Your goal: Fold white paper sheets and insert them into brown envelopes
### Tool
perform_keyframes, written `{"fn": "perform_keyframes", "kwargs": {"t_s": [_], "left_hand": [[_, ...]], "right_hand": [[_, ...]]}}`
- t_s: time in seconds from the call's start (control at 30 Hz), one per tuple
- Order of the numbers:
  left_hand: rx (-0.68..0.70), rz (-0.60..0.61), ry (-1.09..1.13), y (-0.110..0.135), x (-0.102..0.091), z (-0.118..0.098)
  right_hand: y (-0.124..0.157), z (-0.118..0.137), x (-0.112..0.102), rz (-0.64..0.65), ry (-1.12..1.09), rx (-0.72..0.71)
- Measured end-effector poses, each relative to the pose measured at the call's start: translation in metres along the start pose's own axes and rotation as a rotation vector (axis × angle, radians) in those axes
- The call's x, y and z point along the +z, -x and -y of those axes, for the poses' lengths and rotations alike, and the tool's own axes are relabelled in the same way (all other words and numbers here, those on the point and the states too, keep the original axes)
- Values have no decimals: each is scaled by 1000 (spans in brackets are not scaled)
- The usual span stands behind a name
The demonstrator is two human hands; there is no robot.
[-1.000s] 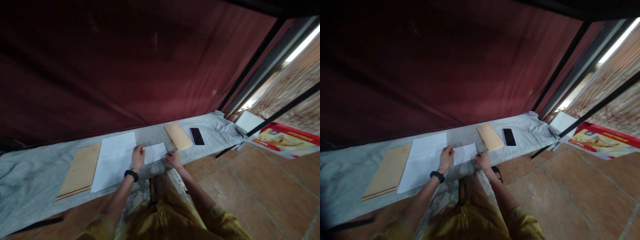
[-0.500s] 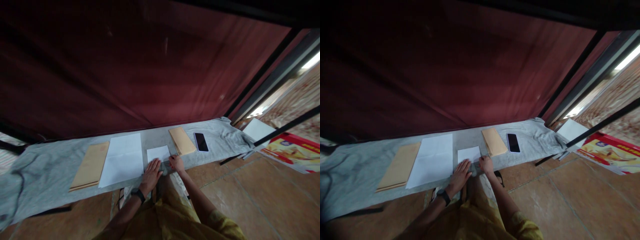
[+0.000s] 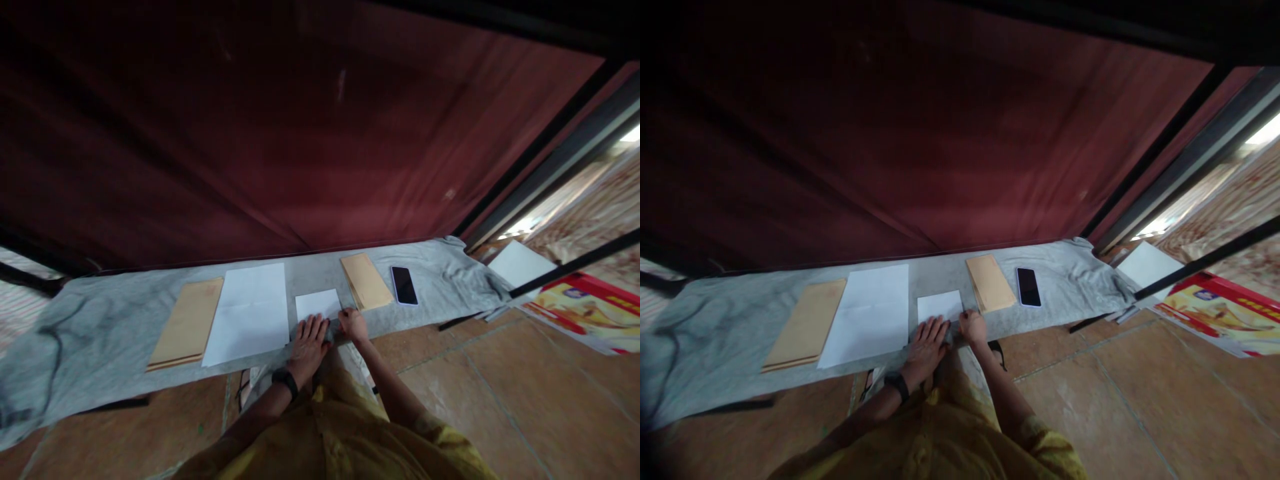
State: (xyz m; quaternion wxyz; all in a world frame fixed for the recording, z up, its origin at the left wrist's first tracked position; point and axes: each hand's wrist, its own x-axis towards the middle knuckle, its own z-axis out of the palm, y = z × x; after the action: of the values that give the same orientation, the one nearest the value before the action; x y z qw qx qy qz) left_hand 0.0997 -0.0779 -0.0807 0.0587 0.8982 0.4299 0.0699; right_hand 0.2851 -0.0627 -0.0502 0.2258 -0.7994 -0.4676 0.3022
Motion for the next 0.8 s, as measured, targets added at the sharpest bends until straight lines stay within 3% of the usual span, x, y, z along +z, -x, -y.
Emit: {"fn": "perform_keyframes", "kwargs": {"t_s": [0.33,0.7,0.8], "left_hand": [[-17,5,-25,-4,3,-5],[-37,127,-107,-8,-8,-11],[-32,121,-114,-7,-8,-10]], "right_hand": [[2,1,1,-4,148,-3],[12,2,3,-39,359,21],[19,-1,7,-121,392,-85]]}}
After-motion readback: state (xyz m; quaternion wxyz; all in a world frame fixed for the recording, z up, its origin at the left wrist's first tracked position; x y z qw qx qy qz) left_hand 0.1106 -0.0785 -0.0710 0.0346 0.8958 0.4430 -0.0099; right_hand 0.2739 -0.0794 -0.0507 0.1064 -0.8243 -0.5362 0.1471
